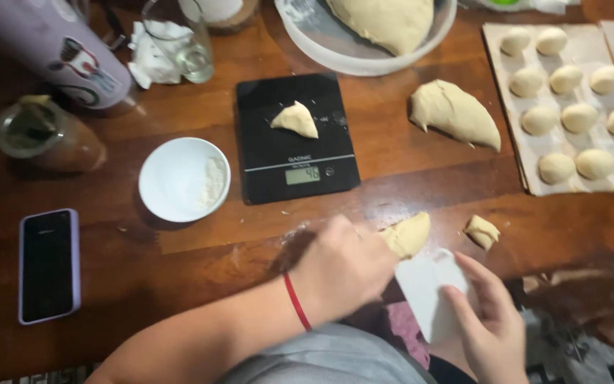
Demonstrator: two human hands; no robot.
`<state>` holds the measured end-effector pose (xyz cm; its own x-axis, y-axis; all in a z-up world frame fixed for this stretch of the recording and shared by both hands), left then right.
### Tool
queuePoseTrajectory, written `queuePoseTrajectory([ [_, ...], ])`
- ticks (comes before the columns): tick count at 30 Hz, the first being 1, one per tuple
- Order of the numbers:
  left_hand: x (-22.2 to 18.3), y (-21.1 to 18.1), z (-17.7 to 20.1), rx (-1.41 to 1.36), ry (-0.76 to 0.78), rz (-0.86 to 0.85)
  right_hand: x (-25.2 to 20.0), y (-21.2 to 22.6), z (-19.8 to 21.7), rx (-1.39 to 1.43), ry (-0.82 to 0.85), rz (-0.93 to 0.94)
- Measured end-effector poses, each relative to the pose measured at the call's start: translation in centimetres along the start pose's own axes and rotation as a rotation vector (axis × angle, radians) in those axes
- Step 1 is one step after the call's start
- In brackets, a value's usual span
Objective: Portioning and shaping dough into small balls using a digital scale
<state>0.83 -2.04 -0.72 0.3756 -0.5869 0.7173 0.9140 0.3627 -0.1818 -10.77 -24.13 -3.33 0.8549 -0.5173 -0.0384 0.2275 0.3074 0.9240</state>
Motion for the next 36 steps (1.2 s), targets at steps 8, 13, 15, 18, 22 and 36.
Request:
queuePoseTrajectory([
  [8,2.9,18.0,2.7,0.370,0.041,0.573,-2.2,0.7,1.3,-0.013,-0.213,0.053],
  [13,1.6,23.4,0.1,0.426,0.132,0.594,-2.6,1.6,1.2,-0.032,-0.224,0.074],
  [15,1.2,24.3,-0.9,0.459,0.153,0.565,-2.4,1.0,1.4,-0.075,-0.239,0.068],
  [18,0.9,23.9,-1.7,0.701,0.133,0.381,-2.3,0.4,1.5,-0.249,-0.213,0.185],
  [22,2.9,19.9,0.6,0.714,0.169,0.332,-1.7,2.2,-0.3,-0.387,-0.114,0.339],
  [36,-2.0,3.8,-4.4,0.129,0.248,0.410,-0.2,3.4,-6.1,-0.778,-0.214,0.818],
])
Point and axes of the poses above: each hand's wrist, its own x-axis towards the middle knuckle, its own z-axis out of the back of the hand, y = z × x, the point moved 2 cm from there along x, towards the middle knuckle, and after that the axes turned 6 degrees about -y, right-handed, at the moved point
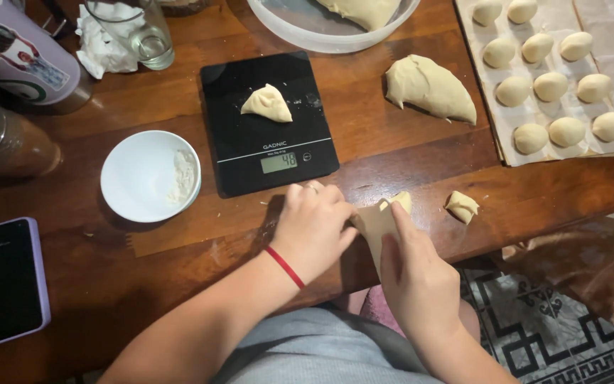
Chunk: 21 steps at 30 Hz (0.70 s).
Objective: Portioning and shaping dough into small balls using a digital scale
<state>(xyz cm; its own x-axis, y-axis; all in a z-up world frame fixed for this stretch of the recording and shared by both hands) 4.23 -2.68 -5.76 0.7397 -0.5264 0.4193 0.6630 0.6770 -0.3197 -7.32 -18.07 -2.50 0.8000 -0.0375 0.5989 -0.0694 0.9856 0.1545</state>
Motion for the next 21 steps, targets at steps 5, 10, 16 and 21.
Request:
queuePoseTrajectory([
  [5,-0.6,-0.9,-0.3,0.058,-0.087,0.044,-0.7,0.0,-1.8,-0.026,0.098,-0.087],
  [10,-1.3,-0.7,-0.6,0.065,-0.109,0.036,-1.2,0.3,-1.9,-0.002,0.045,0.015],
  [16,-1.2,-0.4,0.7,0.027,-0.135,0.022,-3.1,-0.7,-0.6,0.104,0.181,-0.127],
  [21,3.1,3.8,4.7,0.233,-0.183,0.067,-3.9,-2.4,1.8,0.373,0.322,-0.425],
])
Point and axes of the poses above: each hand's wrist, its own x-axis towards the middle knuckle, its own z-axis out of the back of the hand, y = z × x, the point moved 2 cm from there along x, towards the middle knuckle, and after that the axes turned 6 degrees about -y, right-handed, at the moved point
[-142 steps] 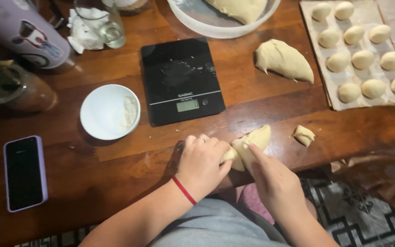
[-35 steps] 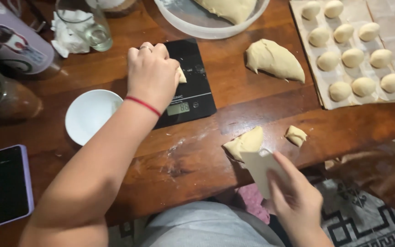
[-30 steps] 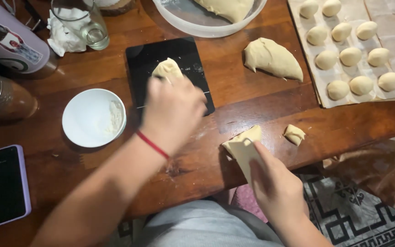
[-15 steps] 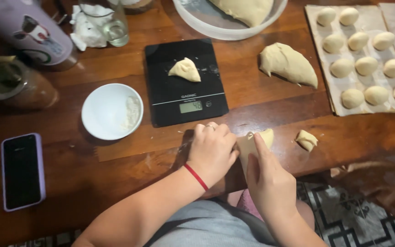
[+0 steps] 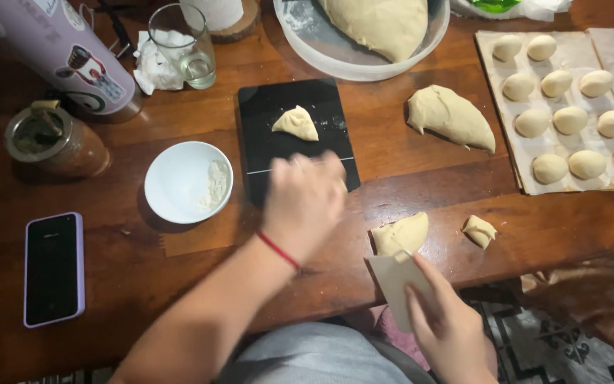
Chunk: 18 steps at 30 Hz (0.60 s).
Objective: Portioning and shaping dough into small balls using a digital scale
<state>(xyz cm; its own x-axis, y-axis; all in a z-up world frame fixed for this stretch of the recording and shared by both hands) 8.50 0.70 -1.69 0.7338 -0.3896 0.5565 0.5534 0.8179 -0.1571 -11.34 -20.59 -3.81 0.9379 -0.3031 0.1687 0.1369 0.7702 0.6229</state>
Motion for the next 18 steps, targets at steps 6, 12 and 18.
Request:
queuePoseTrajectory([
  [6,6.2,8.5,-3.5,0.111,-0.196,0.170,-2.0,-2.0,1.8,-0.038,-0.150,-0.057],
  [12,7.2,10.9,-6.2,0.297,-0.058,0.103,-2.7,-5.1,2.1,-0.159,-0.122,-0.156],
  [18,7.6,11.3,-3.4,0.239,0.128,0.144,-2.4,-4.4,2.8,-0.149,-0.146,-0.138],
])
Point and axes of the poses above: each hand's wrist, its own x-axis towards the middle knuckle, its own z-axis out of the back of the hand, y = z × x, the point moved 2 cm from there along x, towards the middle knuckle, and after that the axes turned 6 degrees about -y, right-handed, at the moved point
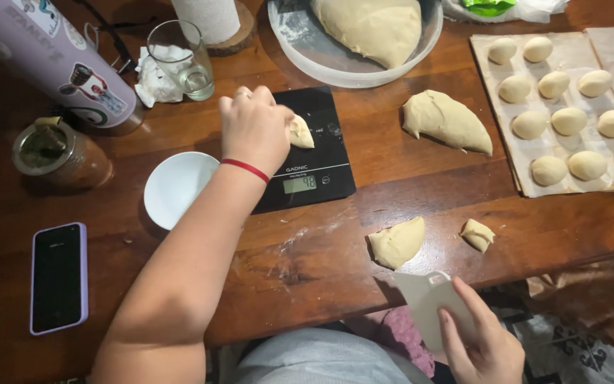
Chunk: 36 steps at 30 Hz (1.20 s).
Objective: Portioning and shaping dough into small balls using a digital scale
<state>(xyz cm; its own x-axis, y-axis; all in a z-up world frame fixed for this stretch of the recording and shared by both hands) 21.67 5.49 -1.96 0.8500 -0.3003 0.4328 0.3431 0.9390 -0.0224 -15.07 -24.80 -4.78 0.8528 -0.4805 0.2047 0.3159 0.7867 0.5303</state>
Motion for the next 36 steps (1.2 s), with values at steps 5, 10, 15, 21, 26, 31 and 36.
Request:
queuePoseTrajectory([
  [5,0.4,0.5,2.9,-0.076,-0.160,0.057,-0.3,-0.5,0.0,0.003,-0.103,0.062],
  [10,0.8,0.8,3.1,-0.103,-0.143,0.086,-0.8,0.2,0.5,0.049,-0.127,0.032],
  [15,1.3,0.9,3.1,-0.162,-0.057,0.129,-0.8,-0.1,0.6,0.045,-0.137,0.014],
  [21,1.4,0.8,2.5,-0.160,0.031,0.156,-0.7,0.0,0.5,0.043,-0.130,0.043],
  [26,1.5,0.5,0.9,-0.163,0.140,0.206,-0.6,0.0,0.5,0.032,-0.117,0.063],
  [31,1.4,0.0,0.2,-0.138,0.233,0.236,-0.8,-1.1,0.4,0.006,-0.116,0.050],
  [36,0.9,-0.9,-0.3,-0.116,0.476,0.275,-0.9,-2.2,0.1,0.033,-0.093,0.024],
])
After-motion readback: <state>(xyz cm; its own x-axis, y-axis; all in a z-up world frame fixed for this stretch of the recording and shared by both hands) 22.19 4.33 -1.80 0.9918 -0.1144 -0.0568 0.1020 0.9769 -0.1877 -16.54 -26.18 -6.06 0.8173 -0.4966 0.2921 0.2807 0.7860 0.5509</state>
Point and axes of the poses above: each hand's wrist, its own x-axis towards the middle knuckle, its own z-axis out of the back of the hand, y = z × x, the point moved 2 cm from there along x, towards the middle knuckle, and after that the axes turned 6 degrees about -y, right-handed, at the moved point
